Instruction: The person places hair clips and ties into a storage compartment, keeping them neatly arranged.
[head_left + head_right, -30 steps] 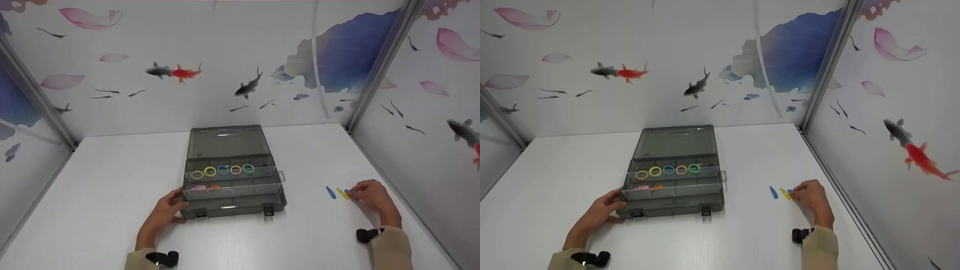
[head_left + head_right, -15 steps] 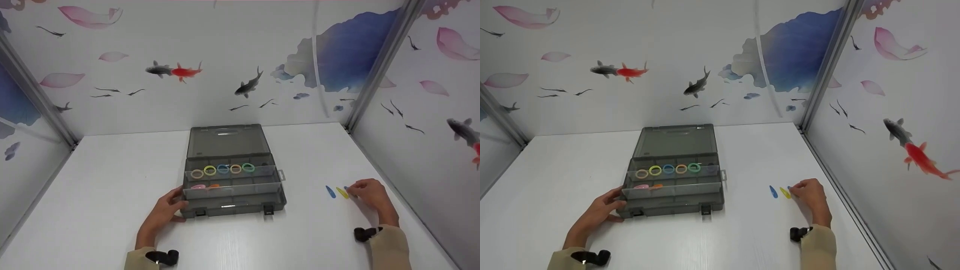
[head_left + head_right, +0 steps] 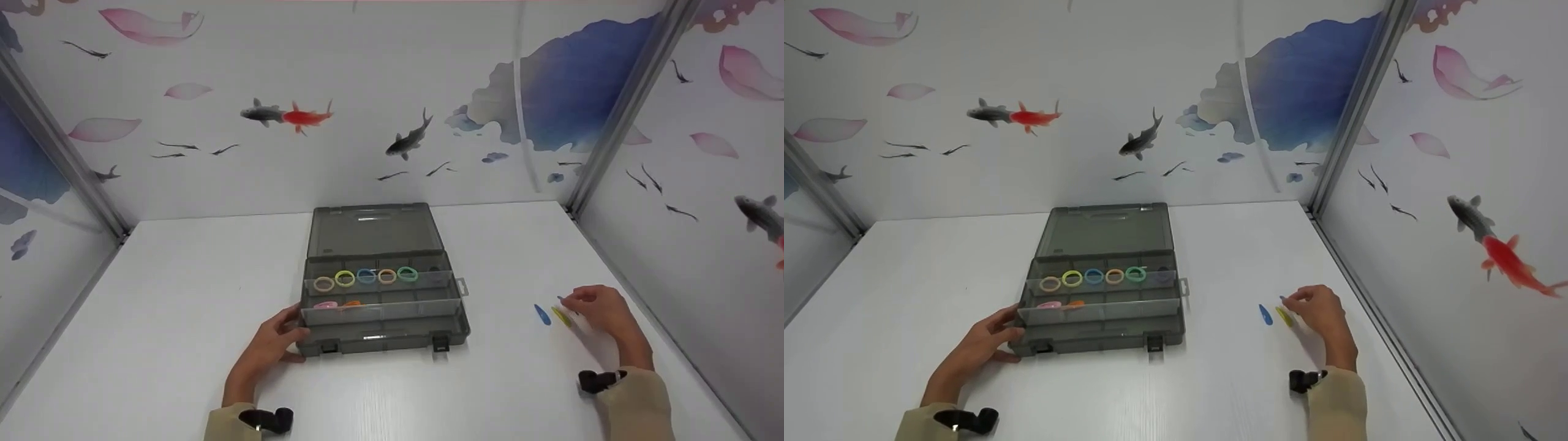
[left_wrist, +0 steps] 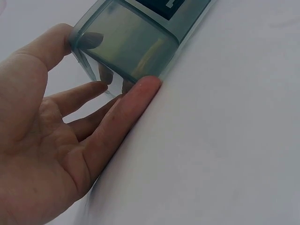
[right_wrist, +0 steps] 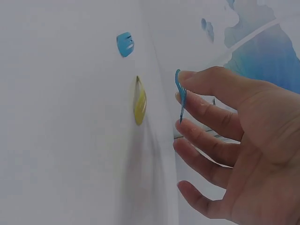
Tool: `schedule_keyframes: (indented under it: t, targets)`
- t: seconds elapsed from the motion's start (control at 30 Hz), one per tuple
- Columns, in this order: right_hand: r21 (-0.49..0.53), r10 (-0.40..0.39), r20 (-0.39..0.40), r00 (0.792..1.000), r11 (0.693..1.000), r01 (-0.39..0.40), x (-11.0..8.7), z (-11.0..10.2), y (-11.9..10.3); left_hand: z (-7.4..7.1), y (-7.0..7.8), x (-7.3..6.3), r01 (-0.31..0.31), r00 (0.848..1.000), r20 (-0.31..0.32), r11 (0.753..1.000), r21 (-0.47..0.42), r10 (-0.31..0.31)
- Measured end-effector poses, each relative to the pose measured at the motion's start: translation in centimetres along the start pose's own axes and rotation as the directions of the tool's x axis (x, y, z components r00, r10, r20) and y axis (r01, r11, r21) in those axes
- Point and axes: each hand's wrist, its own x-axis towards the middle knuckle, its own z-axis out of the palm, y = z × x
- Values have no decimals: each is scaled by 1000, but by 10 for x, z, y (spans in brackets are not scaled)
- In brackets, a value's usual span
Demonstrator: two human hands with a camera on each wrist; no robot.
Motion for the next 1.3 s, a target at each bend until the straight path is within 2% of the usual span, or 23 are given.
schedule_keyframes:
  t: [0.33,0.47,0.6,0.87,1.3]
  targets:
    - [-65,-133,-25,991,989,131,-5,0,-28,2,-1,0,-4,1000,-4,1000,-4,4]
    - [-56,-169,-40,985,984,167,-10,-1,-38,2,0,0,-3,1000,1,1000,-13,3]
    - [-40,-234,-75,969,972,231,-16,-3,-48,1,0,-1,-1,1000,3,1000,-14,1]
    - [-64,-374,-126,919,928,368,-25,2,-71,0,-2,-1,0,1000,13,1000,-21,0]
    - [-22,-442,-128,888,896,443,-28,28,-103,1,-2,0,-9,1000,1,1000,2,9]
